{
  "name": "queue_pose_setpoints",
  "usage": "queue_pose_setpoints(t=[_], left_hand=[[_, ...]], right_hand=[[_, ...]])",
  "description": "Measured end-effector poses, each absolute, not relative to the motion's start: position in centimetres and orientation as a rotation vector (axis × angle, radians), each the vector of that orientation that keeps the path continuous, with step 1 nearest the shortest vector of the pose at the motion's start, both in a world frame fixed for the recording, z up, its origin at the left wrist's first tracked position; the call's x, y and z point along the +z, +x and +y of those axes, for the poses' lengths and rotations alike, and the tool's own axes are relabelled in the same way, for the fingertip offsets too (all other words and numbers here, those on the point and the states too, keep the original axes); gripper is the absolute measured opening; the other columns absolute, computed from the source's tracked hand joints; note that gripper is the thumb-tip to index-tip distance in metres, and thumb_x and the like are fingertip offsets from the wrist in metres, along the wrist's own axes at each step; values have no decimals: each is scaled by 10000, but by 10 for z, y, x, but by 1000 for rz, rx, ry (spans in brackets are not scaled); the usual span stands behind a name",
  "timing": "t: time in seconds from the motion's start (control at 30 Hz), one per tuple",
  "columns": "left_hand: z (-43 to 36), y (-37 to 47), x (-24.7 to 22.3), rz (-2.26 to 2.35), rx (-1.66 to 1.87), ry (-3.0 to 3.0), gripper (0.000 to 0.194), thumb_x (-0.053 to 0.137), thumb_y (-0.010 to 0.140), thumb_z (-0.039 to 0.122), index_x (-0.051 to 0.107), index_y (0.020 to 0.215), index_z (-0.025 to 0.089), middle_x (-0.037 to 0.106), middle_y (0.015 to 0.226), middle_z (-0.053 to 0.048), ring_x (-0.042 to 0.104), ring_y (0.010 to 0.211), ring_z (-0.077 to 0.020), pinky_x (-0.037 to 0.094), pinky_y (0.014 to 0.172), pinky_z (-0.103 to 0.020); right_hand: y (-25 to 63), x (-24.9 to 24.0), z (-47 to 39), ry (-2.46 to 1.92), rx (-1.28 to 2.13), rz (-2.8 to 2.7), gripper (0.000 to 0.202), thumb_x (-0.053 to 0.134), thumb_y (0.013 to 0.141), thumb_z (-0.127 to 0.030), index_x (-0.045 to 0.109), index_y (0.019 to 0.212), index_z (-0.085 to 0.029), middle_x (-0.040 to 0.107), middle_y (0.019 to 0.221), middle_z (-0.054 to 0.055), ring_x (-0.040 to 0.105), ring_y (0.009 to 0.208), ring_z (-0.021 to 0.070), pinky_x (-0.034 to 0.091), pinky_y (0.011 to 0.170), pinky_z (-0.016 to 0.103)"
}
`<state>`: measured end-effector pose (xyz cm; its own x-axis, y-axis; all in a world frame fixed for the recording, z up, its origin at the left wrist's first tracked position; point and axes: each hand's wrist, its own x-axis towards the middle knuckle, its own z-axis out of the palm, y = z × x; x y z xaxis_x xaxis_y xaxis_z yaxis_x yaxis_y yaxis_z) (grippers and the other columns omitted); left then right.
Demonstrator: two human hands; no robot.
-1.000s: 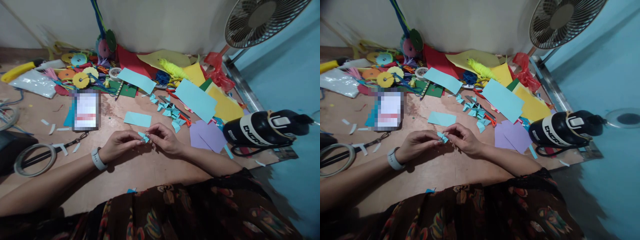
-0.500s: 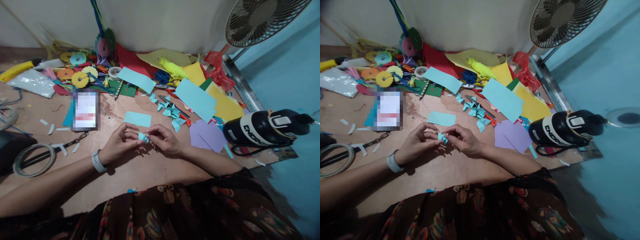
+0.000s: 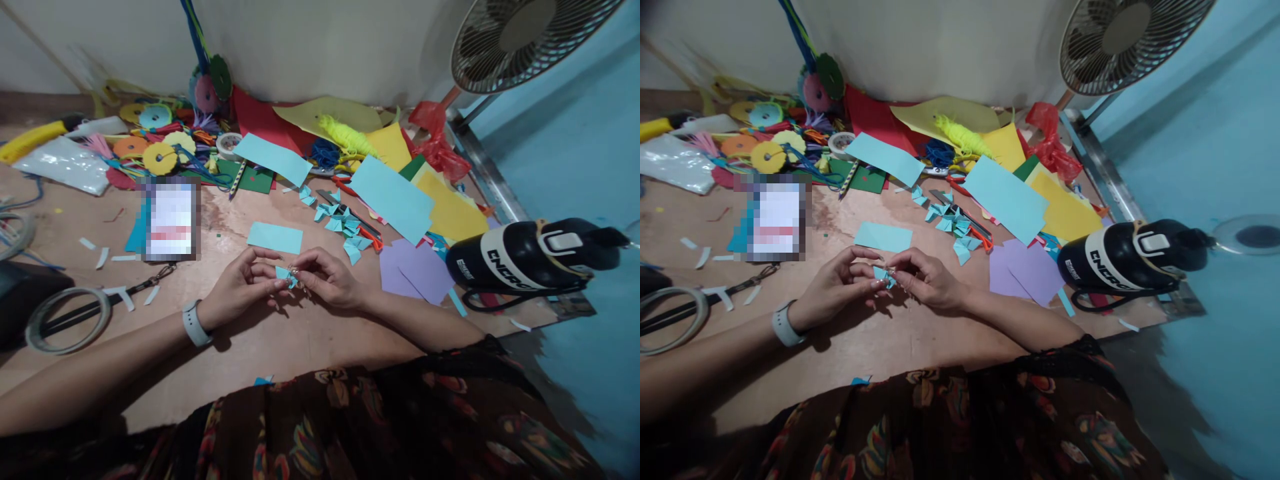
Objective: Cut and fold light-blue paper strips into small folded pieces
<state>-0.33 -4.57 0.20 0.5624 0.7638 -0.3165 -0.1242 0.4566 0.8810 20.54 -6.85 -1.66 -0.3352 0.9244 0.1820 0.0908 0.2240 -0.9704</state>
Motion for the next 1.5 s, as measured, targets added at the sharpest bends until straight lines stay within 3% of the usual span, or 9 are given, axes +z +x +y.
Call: queue_pose_setpoints(t=[0.9,1.5], left_hand=[[-42,-3,4,770,540,1019,449,809,778,289,447,1024,189,761,733,-5,750,647,-213,629,592,-316],[-42,-3,5,744,546,1004,409,782,805,235,471,1062,174,763,778,-3,737,647,-159,598,560,-220]], right_hand=[[203,-23,-68,-891,1272,-1661,138,562,941,-261,568,1061,-192,616,964,33,551,721,98,447,603,223],[202,-27,-66,-858,1304,-1621,135,556,953,-264,567,1071,-199,607,974,37,574,774,113,466,632,233]])
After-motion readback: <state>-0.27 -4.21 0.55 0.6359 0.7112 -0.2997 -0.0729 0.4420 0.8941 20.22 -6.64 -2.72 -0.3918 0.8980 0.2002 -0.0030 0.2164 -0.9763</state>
